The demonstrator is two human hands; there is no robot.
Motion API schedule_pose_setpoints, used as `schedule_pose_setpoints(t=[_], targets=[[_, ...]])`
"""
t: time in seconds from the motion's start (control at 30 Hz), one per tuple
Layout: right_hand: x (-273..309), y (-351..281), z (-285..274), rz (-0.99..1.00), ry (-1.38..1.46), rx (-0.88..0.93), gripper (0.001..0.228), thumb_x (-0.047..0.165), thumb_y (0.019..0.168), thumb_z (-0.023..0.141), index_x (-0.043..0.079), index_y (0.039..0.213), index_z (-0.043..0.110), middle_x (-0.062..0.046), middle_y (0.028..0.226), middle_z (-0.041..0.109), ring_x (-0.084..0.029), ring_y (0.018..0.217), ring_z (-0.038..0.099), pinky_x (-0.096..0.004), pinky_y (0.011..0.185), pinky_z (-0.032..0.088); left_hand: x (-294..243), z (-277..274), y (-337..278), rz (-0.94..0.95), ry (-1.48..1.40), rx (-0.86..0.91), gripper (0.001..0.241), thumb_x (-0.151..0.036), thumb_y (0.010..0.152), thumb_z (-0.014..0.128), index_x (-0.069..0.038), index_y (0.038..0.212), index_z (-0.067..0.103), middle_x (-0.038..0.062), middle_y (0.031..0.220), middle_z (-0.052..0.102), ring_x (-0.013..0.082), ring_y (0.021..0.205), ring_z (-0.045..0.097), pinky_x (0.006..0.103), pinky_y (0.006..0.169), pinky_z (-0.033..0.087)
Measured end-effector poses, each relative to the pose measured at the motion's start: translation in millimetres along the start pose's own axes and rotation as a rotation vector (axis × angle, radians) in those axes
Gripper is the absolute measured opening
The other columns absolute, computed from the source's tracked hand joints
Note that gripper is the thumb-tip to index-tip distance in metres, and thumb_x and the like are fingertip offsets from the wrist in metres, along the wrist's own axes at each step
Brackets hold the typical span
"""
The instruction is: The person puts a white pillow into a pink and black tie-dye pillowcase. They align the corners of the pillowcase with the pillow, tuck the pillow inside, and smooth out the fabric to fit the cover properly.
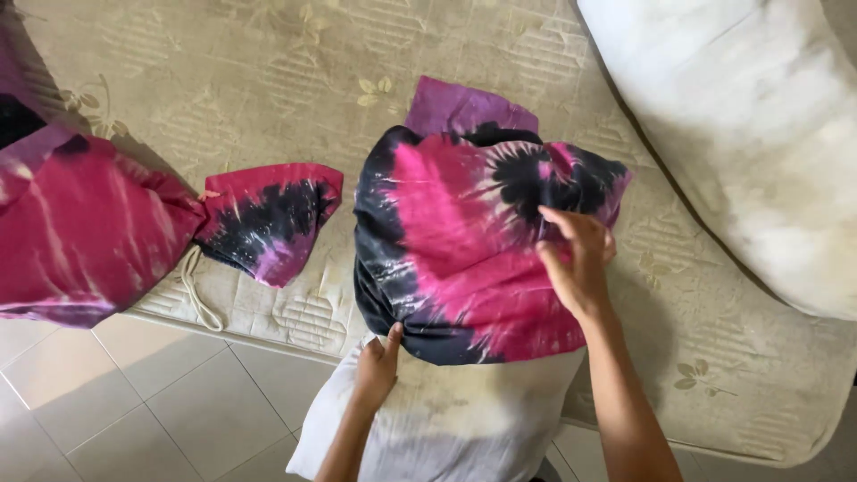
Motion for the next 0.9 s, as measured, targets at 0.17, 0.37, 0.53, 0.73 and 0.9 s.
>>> schedule_pose_setpoints(t=[0.17,0.37,0.53,0.73,0.9], targets=[[20,6,69,-0.27,-0.382,0.129,0.058,0.061,0.089,0.069,0.013,0.122,0.069,-0.002,0.121,0.068,-0.026,0.113,0.06,-0.05,0.101,0.035,-40,-12,-1,0.058,0.473,-0.323,0.064,-0.054,0.097,0.057,0.004,0.068,0.059,0.027,0.065,0.065,0.0456,0.059,0.062,0.0515,0.056,0.049],[88,-98,70,-0.519,-0.011,0.471,0.022,-0.002,0.081,0.077,0.017,0.092,0.078,0.006,0.076,0.071,-0.013,0.077,0.055,-0.032,0.083,0.04,-66,-52,59,-0.176,-0.198,-0.267,0.082,-0.076,0.087,0.029,0.003,0.108,0.041,0.007,0.072,0.042,0.0152,0.044,0.042,0.0348,0.037,0.041],[109,-86,49,-0.428,-0.071,0.476,0.004,0.013,0.091,0.074,0.012,0.094,0.077,0.001,0.087,0.077,-0.015,0.081,0.065,-0.034,0.089,0.043,-102,-48,94,0.136,-0.128,-0.4,0.047,-0.039,0.103,0.053,0.002,0.112,0.072,0.008,0.093,0.075,0.0154,0.082,0.063,0.03,0.077,0.051],[79,-4,63,-0.379,-0.276,0.235,0.062,0.059,0.078,0.078,0.018,0.124,0.071,-0.005,0.117,0.07,-0.032,0.099,0.067,-0.049,0.083,0.047,-118,-24,11,0.09,-0.053,-0.195,0.049,-0.044,0.107,0.048,-0.003,0.108,0.074,0.024,0.104,0.076,0.0381,0.111,0.069,0.0494,0.099,0.05],[69,-57,122,-0.476,-0.198,0.275,0.002,0.028,0.087,0.076,0.025,0.087,0.076,0.006,0.084,0.072,-0.02,0.08,0.067,-0.038,0.075,0.048,-102,-40,9,0.207,0.052,-0.206,0.033,-0.028,0.109,0.044,-0.007,0.123,0.065,0.02,0.115,0.067,0.0393,0.111,0.066,0.0493,0.098,0.05]])
Point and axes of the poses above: each hand's wrist, its own y-axis towards the middle knuckle, its own z-axis out of the palm, x = y × z, the point moved 1 cm from there along y, towards the middle knuckle
